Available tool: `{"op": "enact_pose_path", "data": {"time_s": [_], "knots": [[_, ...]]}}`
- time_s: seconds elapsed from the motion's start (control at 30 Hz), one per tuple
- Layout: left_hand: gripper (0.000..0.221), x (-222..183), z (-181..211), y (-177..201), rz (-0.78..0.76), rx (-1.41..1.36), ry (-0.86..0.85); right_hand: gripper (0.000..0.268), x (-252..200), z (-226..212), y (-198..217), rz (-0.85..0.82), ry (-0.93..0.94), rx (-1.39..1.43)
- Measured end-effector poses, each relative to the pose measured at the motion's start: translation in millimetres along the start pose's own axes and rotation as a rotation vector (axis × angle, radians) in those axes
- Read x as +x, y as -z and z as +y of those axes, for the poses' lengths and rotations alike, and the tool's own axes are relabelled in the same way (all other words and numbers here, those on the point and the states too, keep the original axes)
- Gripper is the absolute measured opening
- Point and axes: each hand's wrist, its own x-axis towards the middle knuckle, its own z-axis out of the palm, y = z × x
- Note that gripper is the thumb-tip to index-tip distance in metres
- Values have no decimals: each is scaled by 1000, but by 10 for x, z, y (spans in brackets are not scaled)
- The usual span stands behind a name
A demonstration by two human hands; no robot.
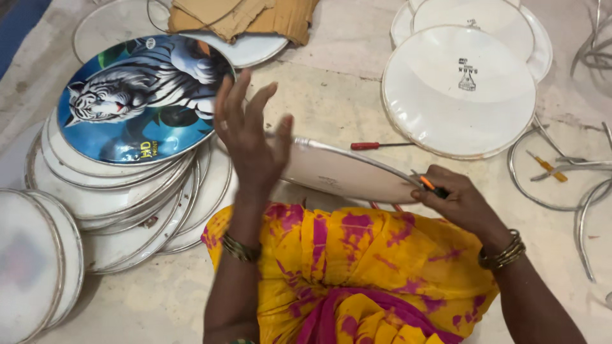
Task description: The person attaches metal rims to circular panels. They wrap a metal strip around the circumference of each white or printed plate and use pliers to crimp and secure the rim in place.
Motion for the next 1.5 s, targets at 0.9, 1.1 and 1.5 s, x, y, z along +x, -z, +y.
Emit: {"op": "enact_pose_path", "data": {"time_s": [0.9, 1.1, 1.5], "knots": [[39, 197, -14, -315, -187, -4, 4, 19, 570, -1611, -13, 166, 510, -626], [42, 231, 1, -343, -180, 2, 25, 21, 587, -1608, -45, 197, 511, -649], [46, 232, 64, -429, -173, 95, 70, 21, 615, -1614, -77, 214, 385, -489]]}}
